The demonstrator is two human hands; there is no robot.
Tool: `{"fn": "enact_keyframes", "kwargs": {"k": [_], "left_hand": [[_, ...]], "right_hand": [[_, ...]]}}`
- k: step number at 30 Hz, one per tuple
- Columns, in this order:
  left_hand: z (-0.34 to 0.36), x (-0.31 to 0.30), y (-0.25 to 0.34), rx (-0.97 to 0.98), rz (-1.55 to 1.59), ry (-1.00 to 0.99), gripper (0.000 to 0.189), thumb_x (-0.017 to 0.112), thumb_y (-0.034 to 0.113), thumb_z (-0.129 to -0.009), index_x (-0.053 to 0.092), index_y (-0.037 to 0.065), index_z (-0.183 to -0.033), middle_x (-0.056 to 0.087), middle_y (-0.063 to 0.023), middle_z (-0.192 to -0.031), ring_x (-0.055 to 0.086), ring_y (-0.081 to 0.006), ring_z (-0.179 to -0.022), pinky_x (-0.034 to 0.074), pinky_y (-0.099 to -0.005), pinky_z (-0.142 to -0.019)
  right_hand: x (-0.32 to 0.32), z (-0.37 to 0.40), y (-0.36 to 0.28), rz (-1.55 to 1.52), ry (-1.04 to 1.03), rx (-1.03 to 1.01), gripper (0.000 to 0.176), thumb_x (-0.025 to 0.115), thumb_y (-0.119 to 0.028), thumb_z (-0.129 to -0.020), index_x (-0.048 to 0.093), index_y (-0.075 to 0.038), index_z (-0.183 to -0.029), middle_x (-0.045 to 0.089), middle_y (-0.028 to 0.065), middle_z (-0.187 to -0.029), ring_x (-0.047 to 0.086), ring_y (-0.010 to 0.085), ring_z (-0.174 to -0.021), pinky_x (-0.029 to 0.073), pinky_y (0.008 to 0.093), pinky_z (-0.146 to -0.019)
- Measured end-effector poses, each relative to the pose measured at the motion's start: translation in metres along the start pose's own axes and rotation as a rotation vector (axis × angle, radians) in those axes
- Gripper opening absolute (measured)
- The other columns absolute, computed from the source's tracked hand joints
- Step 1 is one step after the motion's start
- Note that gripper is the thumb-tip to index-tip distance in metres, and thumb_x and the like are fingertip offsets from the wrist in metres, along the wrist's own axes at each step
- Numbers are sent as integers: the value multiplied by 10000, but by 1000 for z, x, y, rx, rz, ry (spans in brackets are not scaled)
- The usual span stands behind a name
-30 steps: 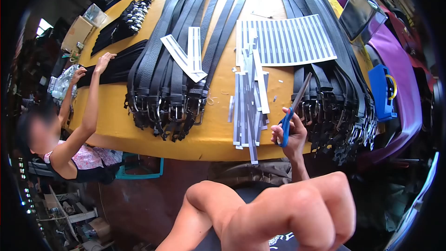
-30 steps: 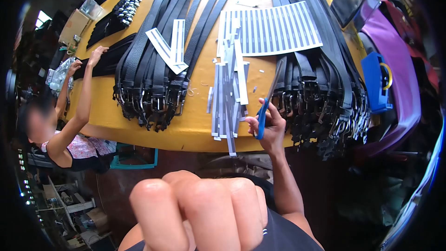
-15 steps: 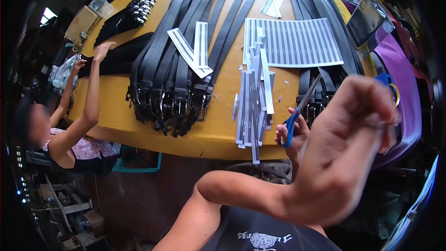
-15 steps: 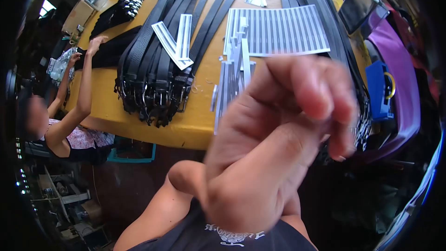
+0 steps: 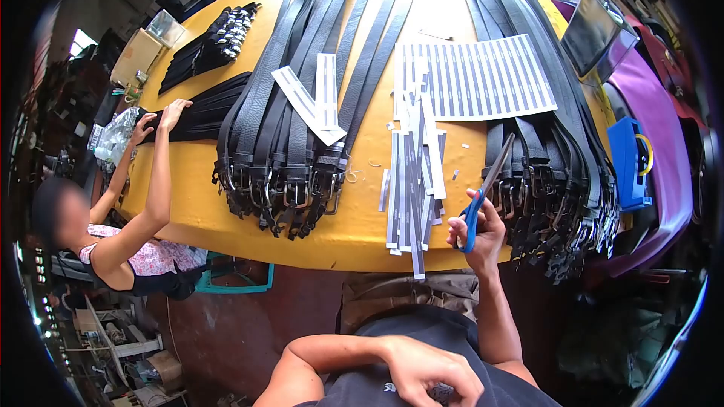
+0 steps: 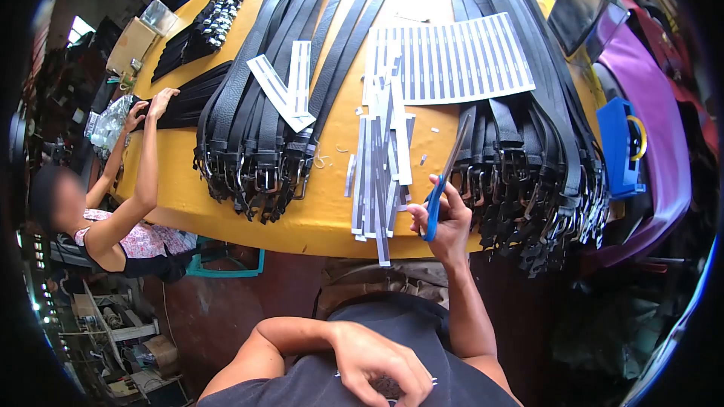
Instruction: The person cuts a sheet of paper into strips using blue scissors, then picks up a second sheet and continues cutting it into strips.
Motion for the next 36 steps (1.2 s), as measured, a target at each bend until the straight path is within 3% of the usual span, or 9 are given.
{"fn": "enact_keyframes", "kwargs": {"k": [3,7,11,15,19,23,25,31,36], "left_hand": [[11,-7,-1,-263,39,-31,197,669,146,-853,613,-21,-940,616,-126,-839,600,-247,-758,474,-351,-681],[12,-1,-28,-24,-74,35,232,675,174,-853,611,-18,-966,625,-118,-871,594,-259,-741,478,-346,-671],[7,-9,-12,-81,67,37,205,605,167,-903,584,-7,-797,589,-106,-744,561,-290,-718,428,-376,-663],[22,-10,0,-92,217,-141,190,562,112,-916,563,-20,-780,566,-115,-732,535,-312,-703,411,-396,-645],[58,-29,6,-325,24,201,114,608,108,-891,620,3,-846,612,-96,-778,592,-265,-762,458,-364,-689],[76,-49,4,-534,-1344,674,490,805,313,-686,619,111,-1092,529,-97,-1185,471,-289,-1126,373,-418,-963],[96,-57,-15,-654,-1633,756,616,823,345,-619,602,174,-1168,441,-101,-1294,354,-324,-1232,282,-459,-1031],[138,-105,-20,-447,-1882,776,411,808,254,-612,693,212,-1005,496,-61,-1252,409,-286,-1209,334,-430,-990],[121,-118,11,-602,-1788,608,482,835,288,-599,633,160,-1018,500,-81,-1249,435,-302,-1187,350,-434,-993]], "right_hand": [[-1,0,2,28,-20,-19,550,719,-17,-791,465,4,-1279,593,45,-645,597,104,-533,499,233,-484],[0,-1,-1,42,-41,0,549,714,-16,-796,458,8,-1281,592,48,-648,601,110,-531,496,232,-478],[1,-1,-3,17,-37,1,545,716,-19,-794,461,8,-1276,597,56,-651,596,112,-525,491,233,-480],[0,-1,-2,25,-36,25,592,761,-78,-778,467,1,-1285,607,34,-638,588,71,-552,498,212,-498],[0,-1,-1,-7,-31,32,596,762,-83,-778,464,-2,-1288,619,38,-659,590,68,-563,505,213,-501],[-2,0,-1,-39,-27,32,582,750,-66,-783,464,-7,-1287,618,45,-669,594,81,-558,505,223,-494],[0,-1,-1,-45,-16,34,550,732,-45,-791,472,-11,-1274,601,54,-660,597,108,-530,492,234,-477],[-3,0,0,-57,-8,27,549,731,-53,-795,466,-8,-1274,601,55,-655,603,109,-536,499,232,-476],[-3,2,-1,-76,-1,34,548,728,-48,-795,463,-4,-1273,609,69,-662,603,118,-528,492,236,-470]]}}
Point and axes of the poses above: each hand's wrist, its own z-axis away from the middle knuckle, its own x-axis out of the palm, y = z × x, the point moved 3 cm from there along -z, towards the middle knuckle
